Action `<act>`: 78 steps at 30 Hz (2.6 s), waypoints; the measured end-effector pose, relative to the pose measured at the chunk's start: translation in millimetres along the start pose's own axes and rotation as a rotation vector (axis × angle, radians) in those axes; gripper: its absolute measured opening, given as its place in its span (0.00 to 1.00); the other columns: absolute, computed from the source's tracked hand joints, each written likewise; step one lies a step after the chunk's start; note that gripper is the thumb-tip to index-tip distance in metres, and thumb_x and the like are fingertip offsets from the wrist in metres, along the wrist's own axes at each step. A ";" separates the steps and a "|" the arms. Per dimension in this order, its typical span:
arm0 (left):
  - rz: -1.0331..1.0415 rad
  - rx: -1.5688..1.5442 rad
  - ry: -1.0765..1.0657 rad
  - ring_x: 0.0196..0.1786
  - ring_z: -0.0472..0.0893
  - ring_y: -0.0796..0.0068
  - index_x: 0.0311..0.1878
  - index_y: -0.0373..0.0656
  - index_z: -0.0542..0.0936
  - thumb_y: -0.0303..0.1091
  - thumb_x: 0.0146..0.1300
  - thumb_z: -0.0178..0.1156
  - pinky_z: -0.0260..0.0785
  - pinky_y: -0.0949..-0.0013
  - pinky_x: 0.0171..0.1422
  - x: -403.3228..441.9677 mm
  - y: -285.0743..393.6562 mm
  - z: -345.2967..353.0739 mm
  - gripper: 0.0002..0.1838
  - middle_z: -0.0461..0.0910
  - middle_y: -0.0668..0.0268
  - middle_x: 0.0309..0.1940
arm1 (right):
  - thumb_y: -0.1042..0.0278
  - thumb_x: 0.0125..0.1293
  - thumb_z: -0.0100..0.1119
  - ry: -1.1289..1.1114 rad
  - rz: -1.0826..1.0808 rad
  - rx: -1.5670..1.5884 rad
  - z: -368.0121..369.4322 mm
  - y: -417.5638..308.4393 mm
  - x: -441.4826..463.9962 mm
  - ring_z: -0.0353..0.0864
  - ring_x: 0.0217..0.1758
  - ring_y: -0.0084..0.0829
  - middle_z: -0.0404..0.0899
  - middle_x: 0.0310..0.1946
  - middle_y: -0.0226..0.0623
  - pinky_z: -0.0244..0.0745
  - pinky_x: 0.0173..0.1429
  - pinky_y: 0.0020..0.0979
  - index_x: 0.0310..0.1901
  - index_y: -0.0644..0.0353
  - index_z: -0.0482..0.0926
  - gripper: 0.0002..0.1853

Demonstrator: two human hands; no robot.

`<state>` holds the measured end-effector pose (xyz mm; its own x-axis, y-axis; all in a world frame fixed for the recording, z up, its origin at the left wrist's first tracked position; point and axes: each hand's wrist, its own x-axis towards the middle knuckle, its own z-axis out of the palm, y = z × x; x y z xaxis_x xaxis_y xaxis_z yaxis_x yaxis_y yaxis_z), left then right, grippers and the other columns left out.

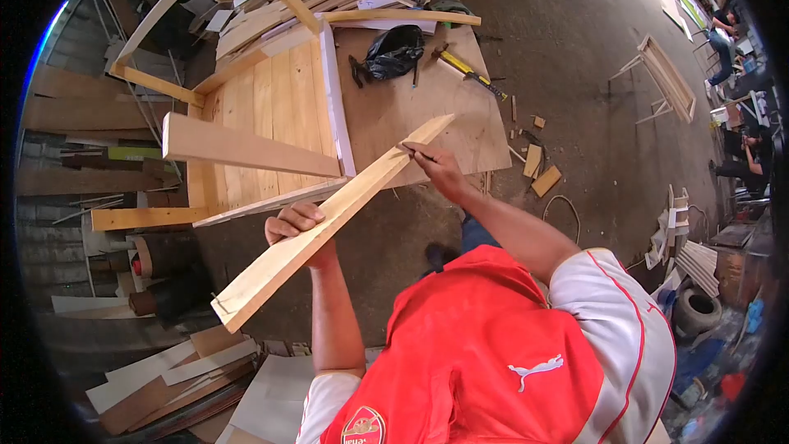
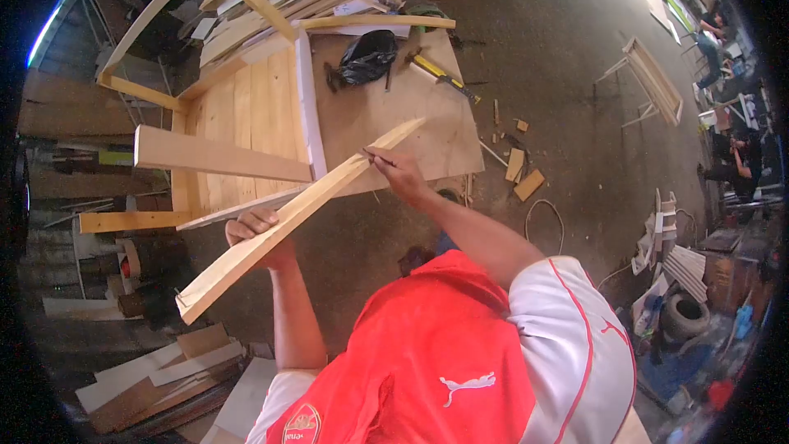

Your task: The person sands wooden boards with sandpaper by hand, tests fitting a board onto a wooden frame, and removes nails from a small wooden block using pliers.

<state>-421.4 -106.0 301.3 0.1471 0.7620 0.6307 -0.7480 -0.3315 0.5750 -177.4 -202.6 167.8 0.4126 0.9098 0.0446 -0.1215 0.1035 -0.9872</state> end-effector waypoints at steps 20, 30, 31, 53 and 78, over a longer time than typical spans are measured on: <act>-0.087 0.032 -0.033 0.27 0.73 0.65 0.31 0.45 0.67 0.42 0.76 0.53 0.68 0.62 0.37 51.0 -12.8 9.4 0.17 0.71 0.61 0.22 | 0.67 0.76 0.53 -0.010 0.216 -0.285 -111.0 88.0 70.9 0.83 0.58 0.33 0.86 0.55 0.41 0.73 0.65 0.32 0.62 0.57 0.81 0.17; -0.059 0.167 0.654 0.47 0.76 0.64 0.54 0.44 0.70 0.80 0.62 0.50 0.71 0.59 0.56 61.6 -32.7 73.6 0.43 0.73 0.61 0.41 | 0.69 0.77 0.53 -0.078 0.189 -0.231 -129.0 125.1 60.0 0.81 0.56 0.24 0.86 0.55 0.35 0.71 0.62 0.27 0.64 0.57 0.80 0.18; -0.037 0.133 0.469 0.53 0.75 0.60 0.63 0.45 0.70 0.92 0.45 0.49 0.69 0.52 0.64 61.7 -23.9 60.6 0.60 0.74 0.61 0.53 | 0.71 0.77 0.53 -0.088 0.219 -0.202 -129.3 130.7 56.2 0.79 0.58 0.22 0.85 0.57 0.33 0.70 0.64 0.25 0.65 0.59 0.79 0.19; 0.096 0.276 0.304 0.56 0.79 0.42 0.80 0.54 0.56 0.57 0.55 0.57 0.72 0.37 0.61 19.5 -5.9 82.8 0.48 0.71 0.42 0.64 | 0.67 0.73 0.50 -0.016 0.089 -0.639 -72.3 58.4 86.7 0.81 0.60 0.52 0.82 0.56 0.53 0.74 0.65 0.42 0.62 0.56 0.81 0.19; 0.049 0.237 0.241 0.66 0.74 0.32 0.82 0.48 0.48 0.55 0.57 0.56 0.67 0.35 0.70 11.0 -4.0 82.7 0.52 0.66 0.35 0.69 | 0.65 0.79 0.50 -0.244 -0.190 -0.385 58.7 -148.4 9.6 0.87 0.48 0.37 0.86 0.48 0.46 0.78 0.54 0.31 0.66 0.52 0.78 0.18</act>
<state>-363.3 -142.3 349.0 -0.0642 0.8421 0.5355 -0.5747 -0.4699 0.6700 -208.4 -185.6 323.7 0.1664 0.9616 0.2182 0.2972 0.1621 -0.9410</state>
